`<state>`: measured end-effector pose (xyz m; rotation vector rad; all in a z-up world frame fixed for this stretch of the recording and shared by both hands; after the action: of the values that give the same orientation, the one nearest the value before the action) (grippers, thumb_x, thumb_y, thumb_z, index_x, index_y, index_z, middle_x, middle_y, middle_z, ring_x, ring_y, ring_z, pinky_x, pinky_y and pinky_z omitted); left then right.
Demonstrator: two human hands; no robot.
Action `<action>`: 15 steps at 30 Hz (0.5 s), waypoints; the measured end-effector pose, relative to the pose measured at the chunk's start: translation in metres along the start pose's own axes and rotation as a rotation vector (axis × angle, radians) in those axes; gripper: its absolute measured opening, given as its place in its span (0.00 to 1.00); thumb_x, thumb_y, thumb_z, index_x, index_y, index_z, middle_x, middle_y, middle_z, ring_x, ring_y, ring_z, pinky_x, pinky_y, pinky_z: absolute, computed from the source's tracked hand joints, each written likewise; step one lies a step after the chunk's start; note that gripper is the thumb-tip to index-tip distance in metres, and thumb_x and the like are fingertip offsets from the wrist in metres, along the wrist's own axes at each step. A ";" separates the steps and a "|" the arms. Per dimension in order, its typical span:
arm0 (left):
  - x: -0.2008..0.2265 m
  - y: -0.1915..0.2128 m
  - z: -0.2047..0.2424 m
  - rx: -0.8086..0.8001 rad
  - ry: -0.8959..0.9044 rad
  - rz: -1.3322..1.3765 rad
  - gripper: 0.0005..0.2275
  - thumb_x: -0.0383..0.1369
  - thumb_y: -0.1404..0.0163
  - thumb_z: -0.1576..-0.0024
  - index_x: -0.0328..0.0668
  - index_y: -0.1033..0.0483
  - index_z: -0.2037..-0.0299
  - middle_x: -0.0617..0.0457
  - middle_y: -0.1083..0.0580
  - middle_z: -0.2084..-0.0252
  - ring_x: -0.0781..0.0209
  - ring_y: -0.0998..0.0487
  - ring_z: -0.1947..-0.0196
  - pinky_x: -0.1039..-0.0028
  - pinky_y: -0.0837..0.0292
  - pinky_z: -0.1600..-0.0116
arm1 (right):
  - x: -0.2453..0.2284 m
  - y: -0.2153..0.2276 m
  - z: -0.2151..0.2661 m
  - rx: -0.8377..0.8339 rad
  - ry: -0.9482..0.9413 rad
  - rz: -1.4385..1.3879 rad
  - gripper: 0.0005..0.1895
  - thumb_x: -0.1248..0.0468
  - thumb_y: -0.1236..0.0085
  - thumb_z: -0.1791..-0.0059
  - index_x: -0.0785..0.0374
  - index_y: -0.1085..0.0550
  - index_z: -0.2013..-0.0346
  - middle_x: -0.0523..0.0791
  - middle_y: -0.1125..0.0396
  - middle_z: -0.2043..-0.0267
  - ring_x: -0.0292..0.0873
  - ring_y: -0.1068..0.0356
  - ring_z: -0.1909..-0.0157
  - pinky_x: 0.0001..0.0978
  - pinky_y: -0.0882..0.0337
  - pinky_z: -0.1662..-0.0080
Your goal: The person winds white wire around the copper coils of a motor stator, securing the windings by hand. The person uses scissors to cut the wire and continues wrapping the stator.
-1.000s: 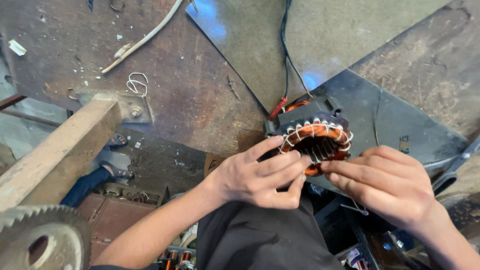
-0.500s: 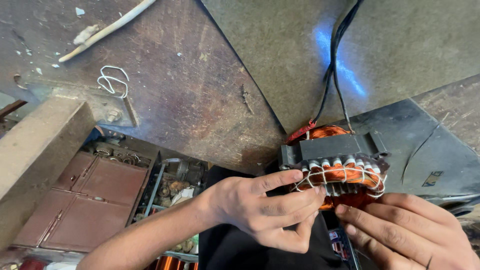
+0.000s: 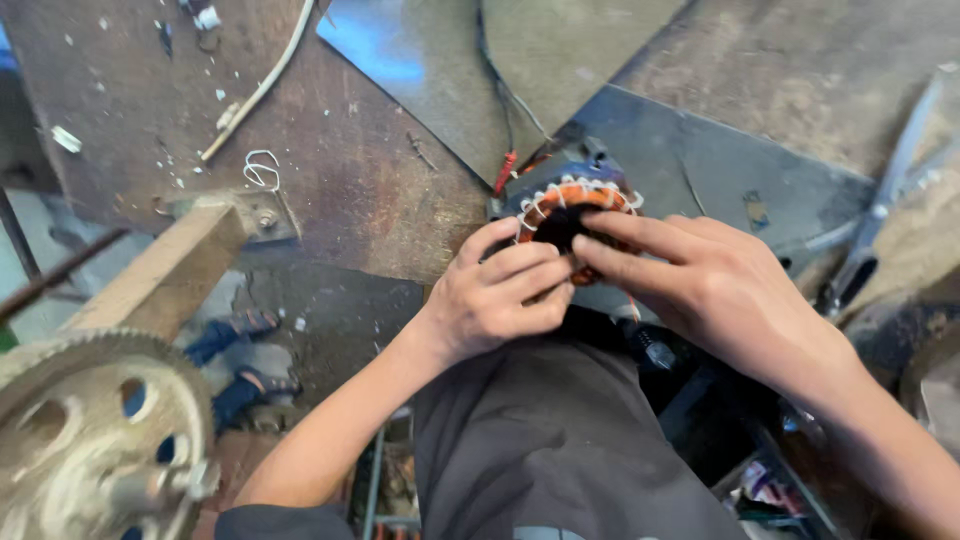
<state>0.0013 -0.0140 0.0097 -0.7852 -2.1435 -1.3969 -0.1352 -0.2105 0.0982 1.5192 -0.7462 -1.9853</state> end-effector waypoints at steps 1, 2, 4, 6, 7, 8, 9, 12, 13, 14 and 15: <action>0.003 0.000 -0.001 0.005 -0.020 -0.029 0.04 0.29 0.42 0.39 0.52 0.24 0.59 0.61 0.23 0.46 0.64 0.26 0.42 0.59 0.39 0.28 | -0.009 -0.004 0.017 0.110 -0.044 -0.007 0.23 0.73 0.44 0.58 0.64 0.25 0.48 0.51 0.30 0.44 0.49 0.27 0.55 0.37 0.27 0.57; 0.004 -0.001 -0.002 0.012 -0.040 -0.057 0.05 0.29 0.42 0.40 0.52 0.23 0.59 0.61 0.23 0.45 0.64 0.26 0.43 0.60 0.39 0.29 | -0.016 -0.010 0.033 0.222 -0.085 -0.014 0.24 0.77 0.47 0.57 0.67 0.26 0.46 0.54 0.32 0.42 0.50 0.27 0.54 0.38 0.26 0.56; 0.006 -0.002 0.000 0.021 -0.073 -0.062 0.05 0.29 0.42 0.41 0.50 0.22 0.57 0.61 0.23 0.44 0.63 0.26 0.44 0.59 0.38 0.30 | -0.044 -0.037 0.063 0.637 -0.395 0.006 0.17 0.77 0.49 0.45 0.65 0.28 0.42 0.51 0.33 0.43 0.45 0.26 0.52 0.35 0.24 0.50; 0.007 -0.004 0.002 0.042 -0.085 -0.041 0.07 0.29 0.42 0.42 0.48 0.21 0.55 0.60 0.23 0.44 0.62 0.26 0.45 0.57 0.39 0.30 | -0.064 -0.068 0.077 0.751 -0.672 -0.056 0.06 0.70 0.39 0.46 0.65 0.26 0.54 0.50 0.32 0.56 0.45 0.27 0.63 0.34 0.26 0.61; 0.008 -0.004 0.003 0.049 -0.096 -0.041 0.07 0.29 0.41 0.42 0.48 0.21 0.55 0.60 0.23 0.45 0.61 0.26 0.45 0.57 0.39 0.30 | -0.071 -0.083 0.077 0.725 -0.596 0.004 0.06 0.68 0.38 0.47 0.63 0.25 0.57 0.48 0.30 0.59 0.46 0.26 0.63 0.35 0.26 0.61; 0.007 -0.005 0.003 0.056 -0.107 -0.041 0.08 0.29 0.41 0.43 0.47 0.22 0.55 0.60 0.23 0.45 0.61 0.26 0.45 0.56 0.40 0.30 | -0.075 -0.098 0.072 0.698 -0.522 0.065 0.05 0.66 0.37 0.48 0.60 0.24 0.59 0.46 0.29 0.61 0.48 0.26 0.63 0.37 0.26 0.60; 0.009 -0.005 0.005 0.055 -0.116 -0.033 0.09 0.30 0.41 0.44 0.47 0.22 0.55 0.60 0.23 0.46 0.61 0.26 0.45 0.56 0.40 0.30 | -0.076 -0.113 0.066 0.733 -0.492 0.117 0.07 0.64 0.36 0.49 0.63 0.25 0.59 0.47 0.29 0.61 0.50 0.26 0.63 0.38 0.27 0.61; 0.010 -0.006 0.006 0.054 -0.139 -0.055 0.10 0.29 0.40 0.46 0.48 0.22 0.55 0.61 0.23 0.47 0.61 0.27 0.46 0.56 0.42 0.30 | -0.065 -0.139 0.050 0.865 -0.430 0.125 0.06 0.64 0.39 0.47 0.64 0.25 0.60 0.49 0.30 0.62 0.53 0.27 0.62 0.40 0.28 0.61; 0.011 -0.006 0.006 0.067 -0.147 -0.052 0.10 0.29 0.40 0.46 0.48 0.22 0.55 0.61 0.23 0.48 0.61 0.27 0.46 0.56 0.43 0.30 | -0.061 -0.144 0.048 0.915 -0.412 0.098 0.04 0.66 0.40 0.46 0.64 0.25 0.60 0.49 0.30 0.62 0.53 0.27 0.62 0.41 0.27 0.60; 0.012 -0.007 0.006 0.080 -0.155 -0.049 0.10 0.29 0.39 0.46 0.48 0.22 0.55 0.61 0.24 0.48 0.61 0.27 0.46 0.56 0.43 0.30 | -0.058 -0.148 0.051 0.933 -0.422 0.113 0.04 0.66 0.39 0.47 0.64 0.26 0.63 0.49 0.31 0.64 0.52 0.28 0.64 0.41 0.28 0.61; 0.013 -0.007 0.008 0.090 -0.155 -0.039 0.10 0.29 0.39 0.46 0.48 0.23 0.56 0.61 0.24 0.48 0.61 0.27 0.46 0.57 0.43 0.30 | -0.057 -0.152 0.058 0.943 -0.440 0.127 0.05 0.67 0.39 0.48 0.64 0.26 0.65 0.48 0.32 0.67 0.52 0.28 0.66 0.41 0.29 0.63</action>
<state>-0.0132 -0.0064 0.0107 -0.8460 -2.3334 -1.2855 -0.1896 -0.0569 0.0425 1.3980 -2.1213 -1.9759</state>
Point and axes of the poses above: each hand's wrist, its own z-axis away from the middle knuckle, its own y-axis out of the back of the hand, x = y × z, the point moved 1 cm from there along -z, towards the middle knuckle
